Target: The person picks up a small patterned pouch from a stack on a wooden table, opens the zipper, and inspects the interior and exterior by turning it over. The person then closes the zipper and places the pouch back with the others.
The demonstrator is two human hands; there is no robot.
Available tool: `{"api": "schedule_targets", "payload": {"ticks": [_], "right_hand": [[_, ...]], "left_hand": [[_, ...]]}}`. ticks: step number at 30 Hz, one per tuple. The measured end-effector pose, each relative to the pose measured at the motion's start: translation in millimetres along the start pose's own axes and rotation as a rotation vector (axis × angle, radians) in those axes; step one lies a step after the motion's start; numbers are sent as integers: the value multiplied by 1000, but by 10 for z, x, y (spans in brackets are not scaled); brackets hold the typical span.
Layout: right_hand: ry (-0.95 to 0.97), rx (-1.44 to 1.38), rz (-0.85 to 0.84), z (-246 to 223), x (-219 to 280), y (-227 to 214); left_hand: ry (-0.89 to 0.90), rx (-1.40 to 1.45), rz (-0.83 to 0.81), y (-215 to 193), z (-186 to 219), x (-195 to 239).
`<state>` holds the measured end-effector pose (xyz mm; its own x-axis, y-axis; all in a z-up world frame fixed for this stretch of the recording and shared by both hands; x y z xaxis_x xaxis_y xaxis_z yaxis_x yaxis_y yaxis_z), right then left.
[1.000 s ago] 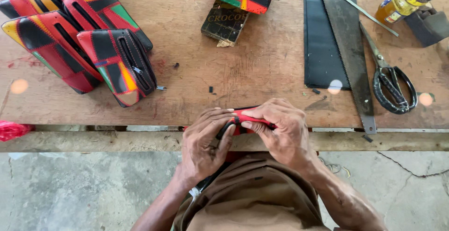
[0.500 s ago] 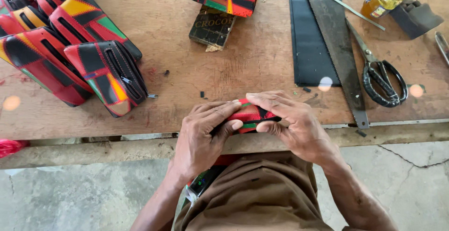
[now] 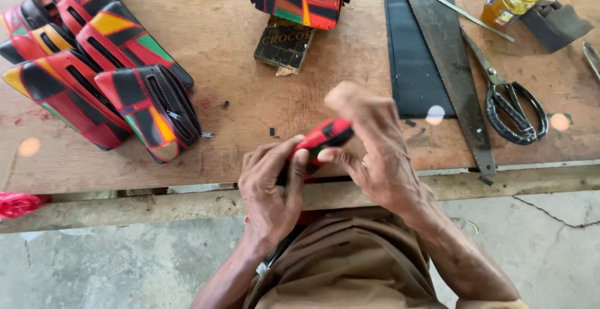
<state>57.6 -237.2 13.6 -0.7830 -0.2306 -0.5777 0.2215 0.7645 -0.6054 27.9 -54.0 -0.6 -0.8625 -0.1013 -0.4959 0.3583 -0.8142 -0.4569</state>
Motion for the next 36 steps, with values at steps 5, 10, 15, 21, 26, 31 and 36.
{"api": "schedule_targets", "payload": {"ticks": [5,10,15,21,26,31,36], "right_hand": [[453,-61,-176,-99,201,-49],[24,-135,-252,-399,221,162],[-38,-129,-324,-101,-100,94],[-105,-103,-507,91,-213,-76],[-105,-43,-422,-76,-194,-97],[-239,141,-371,-148,-212,-105],[-261,147,-350,-60,-163,-54]], "left_hand": [[-229,202,5,-42,-94,-23],[-492,735,-136,86,-150,154],[-514,882,-153,187,-284,248],[-11,239,-280,17,-331,58],[-50,175,-277,32,-249,37],[13,258,-316,-3,-161,13],[23,215,-203,142,-159,-31]]}}
Point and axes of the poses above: each hand's wrist, its own x-axis away from the middle knuckle, its own y-axis out of the palm, z = x × y, the point moved 5 cm from there along -x, towards the middle knuckle, and after that the axes turned 3 degrees about z, right-handed, at the moved point
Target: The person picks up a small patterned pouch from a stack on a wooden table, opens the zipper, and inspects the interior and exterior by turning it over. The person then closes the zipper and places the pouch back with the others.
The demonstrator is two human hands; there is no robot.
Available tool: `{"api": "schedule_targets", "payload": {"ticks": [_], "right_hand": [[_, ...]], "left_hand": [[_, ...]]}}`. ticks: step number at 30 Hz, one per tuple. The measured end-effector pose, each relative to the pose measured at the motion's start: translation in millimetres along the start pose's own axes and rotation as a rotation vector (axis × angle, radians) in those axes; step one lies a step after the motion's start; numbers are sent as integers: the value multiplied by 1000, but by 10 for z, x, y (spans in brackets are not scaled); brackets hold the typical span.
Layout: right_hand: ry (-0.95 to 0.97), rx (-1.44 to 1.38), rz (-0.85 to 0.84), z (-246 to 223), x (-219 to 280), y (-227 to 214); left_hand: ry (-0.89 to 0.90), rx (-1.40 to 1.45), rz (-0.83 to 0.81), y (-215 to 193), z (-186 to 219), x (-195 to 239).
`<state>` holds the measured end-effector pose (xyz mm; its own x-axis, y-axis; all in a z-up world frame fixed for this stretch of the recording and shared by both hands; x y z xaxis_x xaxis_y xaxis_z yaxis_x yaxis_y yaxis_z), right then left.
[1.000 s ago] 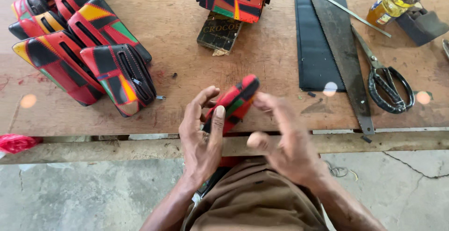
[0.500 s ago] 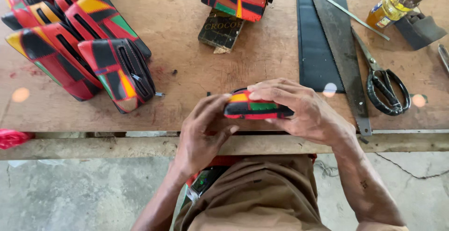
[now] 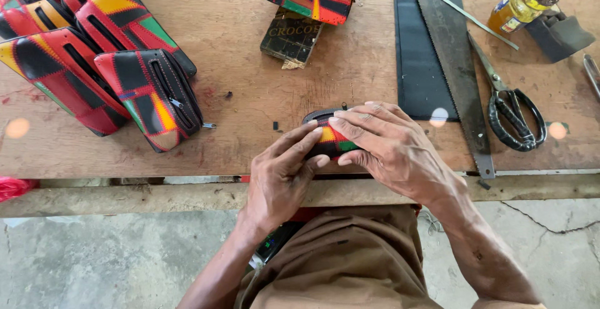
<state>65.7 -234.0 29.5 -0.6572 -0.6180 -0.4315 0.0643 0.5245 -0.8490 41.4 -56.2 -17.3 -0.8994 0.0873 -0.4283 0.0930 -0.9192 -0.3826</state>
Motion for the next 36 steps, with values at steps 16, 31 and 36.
{"api": "schedule_targets", "payload": {"ticks": [16,31,36], "right_hand": [[68,-118,146,121,54,20],[165,-482,18,333,100,64],[260,-470,28,348,96,177]], "left_hand": [[112,-186,107,-69,231,-90],[62,-90,-40,62,191,-251],[14,-120,-19,83,196,-218]]}}
Point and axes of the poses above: each hand's wrist, its own x-axis away from the middle knuckle, its own y-axis out of the palm, z = x × y, the point moved 5 cm from there along -x, towards the middle knuckle, and after that the axes turned 3 degrees about z, right-handed, at the moved point
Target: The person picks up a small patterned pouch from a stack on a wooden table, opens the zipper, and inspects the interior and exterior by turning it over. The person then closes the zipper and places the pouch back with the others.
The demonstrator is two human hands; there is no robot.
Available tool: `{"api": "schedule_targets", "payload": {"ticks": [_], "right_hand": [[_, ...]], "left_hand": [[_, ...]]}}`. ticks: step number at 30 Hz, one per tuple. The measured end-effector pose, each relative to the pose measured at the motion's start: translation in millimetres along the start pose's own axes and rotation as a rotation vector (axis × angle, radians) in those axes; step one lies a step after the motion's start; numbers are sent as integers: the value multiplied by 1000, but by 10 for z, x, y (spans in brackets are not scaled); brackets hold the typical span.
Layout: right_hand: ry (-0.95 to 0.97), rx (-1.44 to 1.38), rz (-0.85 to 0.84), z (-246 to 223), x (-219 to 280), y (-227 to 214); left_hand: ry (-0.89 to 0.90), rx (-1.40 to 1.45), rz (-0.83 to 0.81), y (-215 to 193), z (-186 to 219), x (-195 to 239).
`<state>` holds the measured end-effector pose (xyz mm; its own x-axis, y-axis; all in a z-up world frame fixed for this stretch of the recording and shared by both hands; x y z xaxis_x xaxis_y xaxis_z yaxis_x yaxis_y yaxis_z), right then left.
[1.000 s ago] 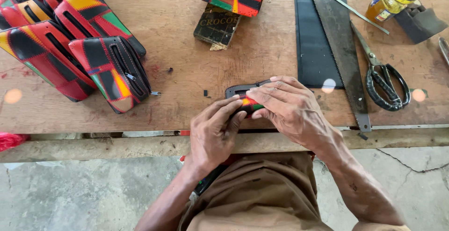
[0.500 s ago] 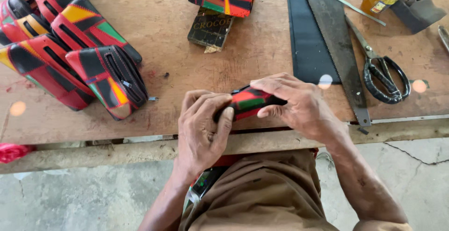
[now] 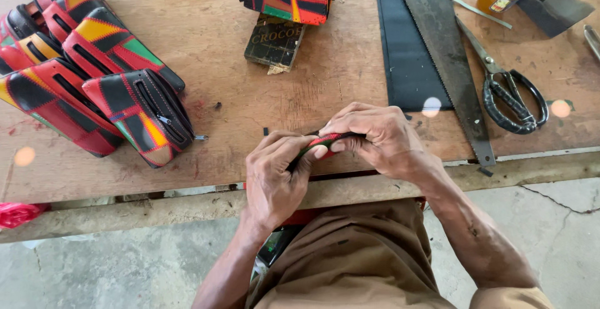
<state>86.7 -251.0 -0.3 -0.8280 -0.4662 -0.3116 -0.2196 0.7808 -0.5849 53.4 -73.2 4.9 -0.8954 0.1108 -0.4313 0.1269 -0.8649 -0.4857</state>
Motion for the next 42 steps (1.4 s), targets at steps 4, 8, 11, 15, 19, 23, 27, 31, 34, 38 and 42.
{"api": "schedule_targets", "payload": {"ticks": [4,8,11,15,19,23,27,31,34,38,42], "right_hand": [[97,37,23,-9,-44,35],[-48,-21,165,-77,-92,-117],[-44,-287,340,14,32,-175],[368,-612,430,409,446,22],[461,-1037,298,593,706,218],[218,-1014,284,507,767,338],[145,-880,378,574,782,354],[188,-523,414,712,854,315],[188,-368,349,692,878,333],[123,-210,311,499,800,350],[94,-67,230,330,765,297]], "left_hand": [[169,-97,29,-107,93,-61],[24,-28,-37,-246,4,-84],[-205,187,3,-252,-143,-37],[-402,334,-3,-161,-254,97],[-435,673,58,-26,-221,125],[-419,793,-3,110,-196,119],[-404,838,-68,125,-156,126],[-292,818,-220,87,-39,124],[-227,835,-306,49,-13,70],[-122,842,-355,-31,9,7],[-156,856,-422,8,64,55]]}}
Point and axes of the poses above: each hand's wrist, its own x-axis away from the middle knuckle, its own y-axis out of the palm, z = x × y, the point moved 5 cm from there along -x, towards the middle knuckle, and after that the axes turned 3 degrees about z, right-handed, at the moved point
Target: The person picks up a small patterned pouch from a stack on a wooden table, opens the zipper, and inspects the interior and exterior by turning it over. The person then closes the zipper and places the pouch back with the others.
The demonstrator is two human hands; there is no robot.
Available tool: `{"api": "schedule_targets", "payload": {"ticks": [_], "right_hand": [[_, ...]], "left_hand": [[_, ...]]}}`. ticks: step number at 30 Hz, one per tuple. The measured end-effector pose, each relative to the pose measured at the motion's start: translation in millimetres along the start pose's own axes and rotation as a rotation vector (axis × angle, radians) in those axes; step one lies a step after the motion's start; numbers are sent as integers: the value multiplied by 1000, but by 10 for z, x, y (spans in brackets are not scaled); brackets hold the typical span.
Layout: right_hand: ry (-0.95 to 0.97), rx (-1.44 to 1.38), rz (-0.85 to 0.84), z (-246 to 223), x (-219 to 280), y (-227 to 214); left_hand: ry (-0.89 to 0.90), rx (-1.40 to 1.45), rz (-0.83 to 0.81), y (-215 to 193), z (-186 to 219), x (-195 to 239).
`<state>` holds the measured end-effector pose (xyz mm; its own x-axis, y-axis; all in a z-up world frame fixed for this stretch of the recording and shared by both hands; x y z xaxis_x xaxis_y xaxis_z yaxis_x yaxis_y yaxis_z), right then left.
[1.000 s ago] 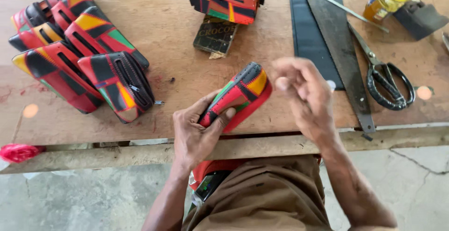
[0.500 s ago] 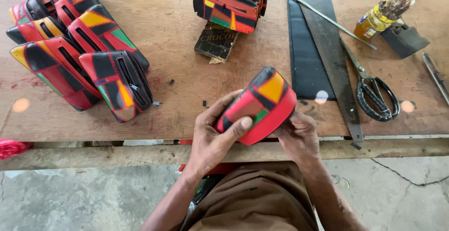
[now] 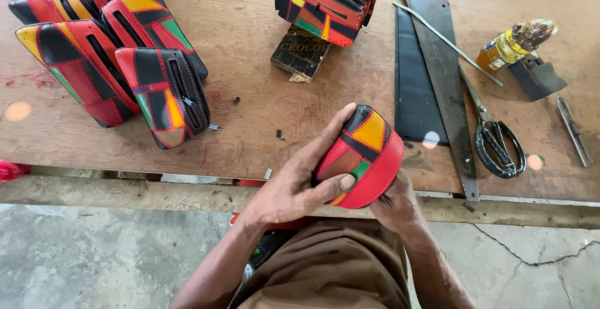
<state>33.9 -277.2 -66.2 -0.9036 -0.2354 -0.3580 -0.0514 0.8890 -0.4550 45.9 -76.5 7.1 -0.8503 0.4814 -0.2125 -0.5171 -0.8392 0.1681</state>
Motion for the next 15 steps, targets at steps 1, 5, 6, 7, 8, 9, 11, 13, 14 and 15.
{"api": "schedule_targets", "payload": {"ticks": [1,5,6,7,8,9,11,13,14,15], "right_hand": [[-9,-13,-30,-27,-10,-9],[8,-60,-75,-33,-25,-65],[25,-82,-61,-16,-24,-92],[42,-106,-44,4,-21,-93],[59,-131,-27,21,-16,-101],[30,-42,-28,20,-22,-102],[-17,134,-26,13,-6,-106],[15,93,-68,27,26,-104],[30,75,-84,23,42,-100],[77,31,-40,34,38,-134]], "left_hand": [[20,-21,5,12,15,-1],[57,26,48,68,36,-23],[54,70,66,76,32,-32],[27,77,64,77,17,-33],[-1,85,62,80,-1,-35],[-27,91,62,72,-17,-39],[21,-43,67,67,-14,-42],[32,-113,58,79,-26,-38],[24,-116,49,80,-27,-45],[22,-118,46,81,-25,-61]]}}
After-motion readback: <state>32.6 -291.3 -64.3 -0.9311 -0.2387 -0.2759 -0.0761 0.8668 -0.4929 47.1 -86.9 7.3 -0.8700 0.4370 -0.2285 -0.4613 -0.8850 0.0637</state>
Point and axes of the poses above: each hand's wrist, its own x-axis away from the middle knuckle, its own y-axis out of the palm, z = x × y, the point moved 5 cm from there along -x, towards the middle knuckle, and after that the axes turned 3 degrees about z, right-handed, at the moved point
